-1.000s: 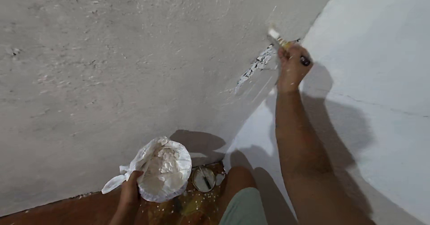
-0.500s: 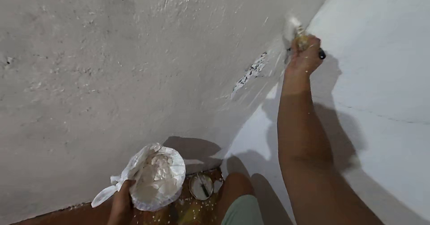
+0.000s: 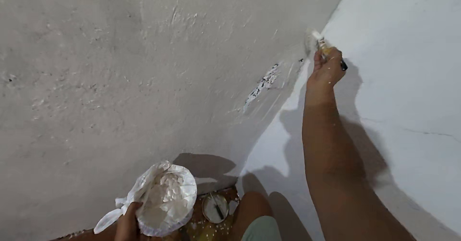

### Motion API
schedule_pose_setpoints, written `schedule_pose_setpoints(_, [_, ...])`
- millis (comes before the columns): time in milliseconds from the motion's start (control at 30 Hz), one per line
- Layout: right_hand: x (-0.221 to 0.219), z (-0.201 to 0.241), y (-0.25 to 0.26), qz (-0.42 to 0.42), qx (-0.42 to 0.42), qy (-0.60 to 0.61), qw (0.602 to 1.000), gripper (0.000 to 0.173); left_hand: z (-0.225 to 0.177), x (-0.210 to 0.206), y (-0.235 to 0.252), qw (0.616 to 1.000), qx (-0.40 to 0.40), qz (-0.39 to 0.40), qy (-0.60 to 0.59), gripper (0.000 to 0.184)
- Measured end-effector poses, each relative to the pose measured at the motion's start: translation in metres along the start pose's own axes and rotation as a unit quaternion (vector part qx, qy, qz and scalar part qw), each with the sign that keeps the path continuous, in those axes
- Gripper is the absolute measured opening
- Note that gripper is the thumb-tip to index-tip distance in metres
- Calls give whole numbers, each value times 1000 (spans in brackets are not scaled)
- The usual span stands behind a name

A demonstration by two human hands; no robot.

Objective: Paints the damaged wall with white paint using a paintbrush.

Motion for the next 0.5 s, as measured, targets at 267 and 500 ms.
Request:
schedule_pose_setpoints(267, [15,-17,-93,204,-12,-74,976,23,3,1,0,1000,9,-7,4,22])
schedule_pose_setpoints(500, [69,42,-214,298,-70,-19,952,20,3,-2,-8,999,33,-4,13,28])
Point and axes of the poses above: each hand's wrist, its own y-axis towards the middle knuckle, its own x-axis out of the back of the hand, z = x × y, the point moved 6 cm from there along y, towards the middle knuckle, and after that the axes turned 14 degrees about x, right-handed, at the moved point
